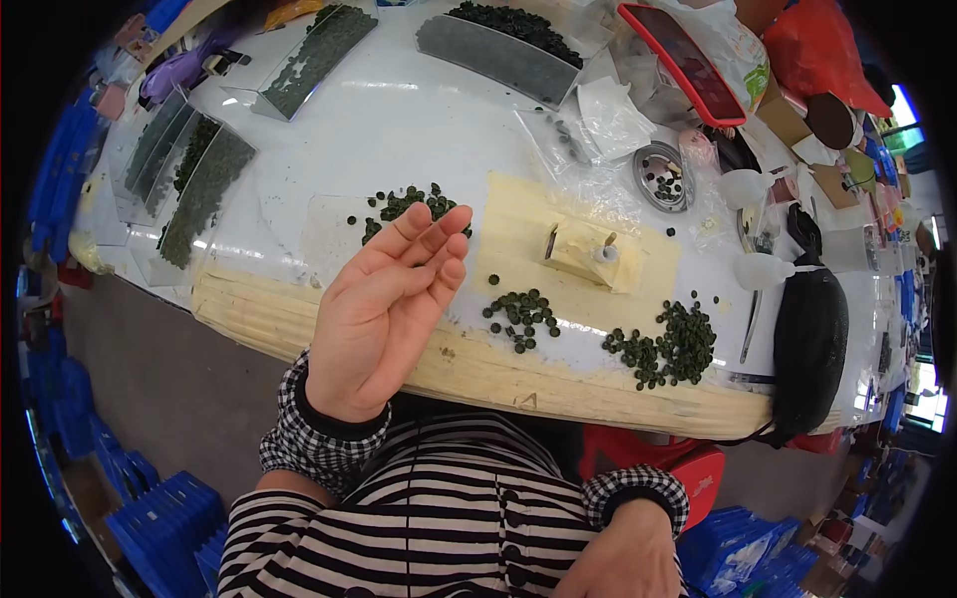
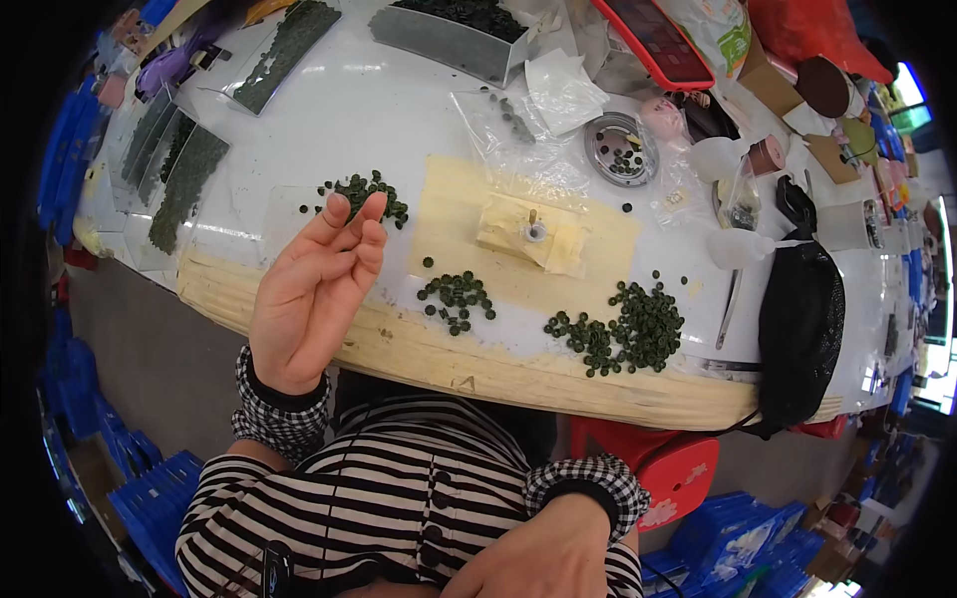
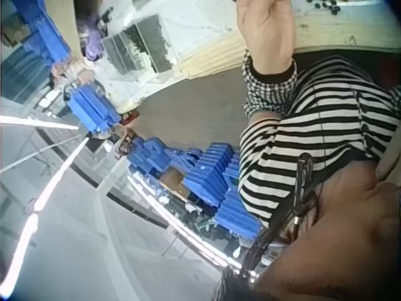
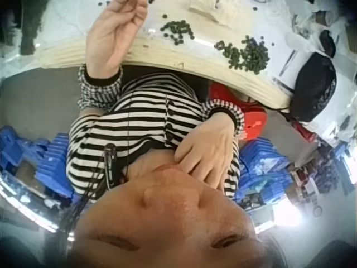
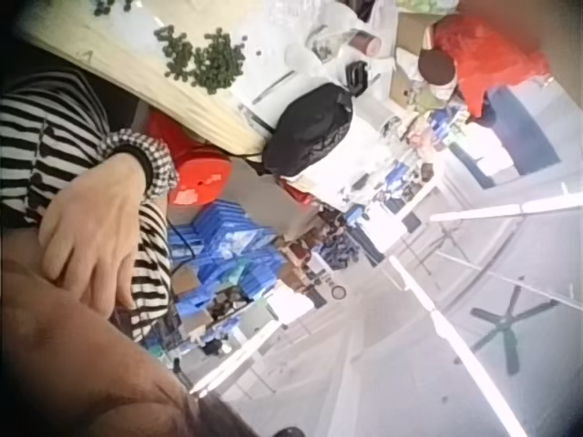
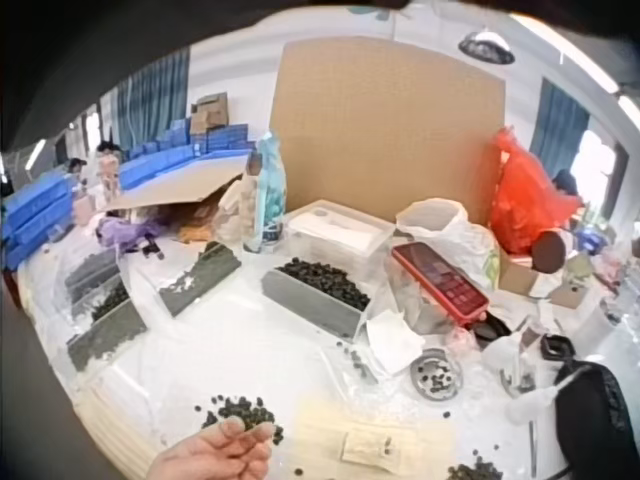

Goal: Assembling and inspecting small green plastic components at a factory workbench.

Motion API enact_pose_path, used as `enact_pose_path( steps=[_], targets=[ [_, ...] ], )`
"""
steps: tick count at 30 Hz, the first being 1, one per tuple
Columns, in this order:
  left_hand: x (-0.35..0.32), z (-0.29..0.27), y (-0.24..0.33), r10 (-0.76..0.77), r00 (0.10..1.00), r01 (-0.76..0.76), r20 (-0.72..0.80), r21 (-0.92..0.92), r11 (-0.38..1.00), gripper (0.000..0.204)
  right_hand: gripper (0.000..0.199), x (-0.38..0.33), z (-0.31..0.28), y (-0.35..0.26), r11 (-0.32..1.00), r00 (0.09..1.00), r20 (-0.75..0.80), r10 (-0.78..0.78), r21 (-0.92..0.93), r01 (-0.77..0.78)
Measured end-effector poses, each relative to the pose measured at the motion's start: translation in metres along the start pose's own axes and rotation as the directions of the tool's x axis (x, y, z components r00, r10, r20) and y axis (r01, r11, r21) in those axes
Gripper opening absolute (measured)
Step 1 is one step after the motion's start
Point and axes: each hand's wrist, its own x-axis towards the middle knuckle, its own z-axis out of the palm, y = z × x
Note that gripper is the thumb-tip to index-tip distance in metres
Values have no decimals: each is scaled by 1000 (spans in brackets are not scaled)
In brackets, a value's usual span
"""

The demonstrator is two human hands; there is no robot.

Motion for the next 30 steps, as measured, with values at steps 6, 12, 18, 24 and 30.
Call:
enact_pose_path(
  steps=[6,12,18,24,30],
  targets=[
    [4,18,-4,-36,999,32,-30,-145,989,23,29,10,5,13,971,927,-292,-236,-50,232],
    [7,-8,-11,-53,897,109,439,-103,989,39,25,5,3,2,1000,990,-142,-22,17,25],
    [0,33,-12,-80,996,76,25,154,985,41,34,9,7,2,979,952,-287,-104,137,148],
    [-3,24,-11,-105,992,86,70,240,967,36,40,-8,-18,8,996,999,17,38,86,-39],
    [6,2,-23,-156,950,150,269,44,988,27,24,-27,-29,-9,579,390,-918,76,-278,-766]
  ],
)
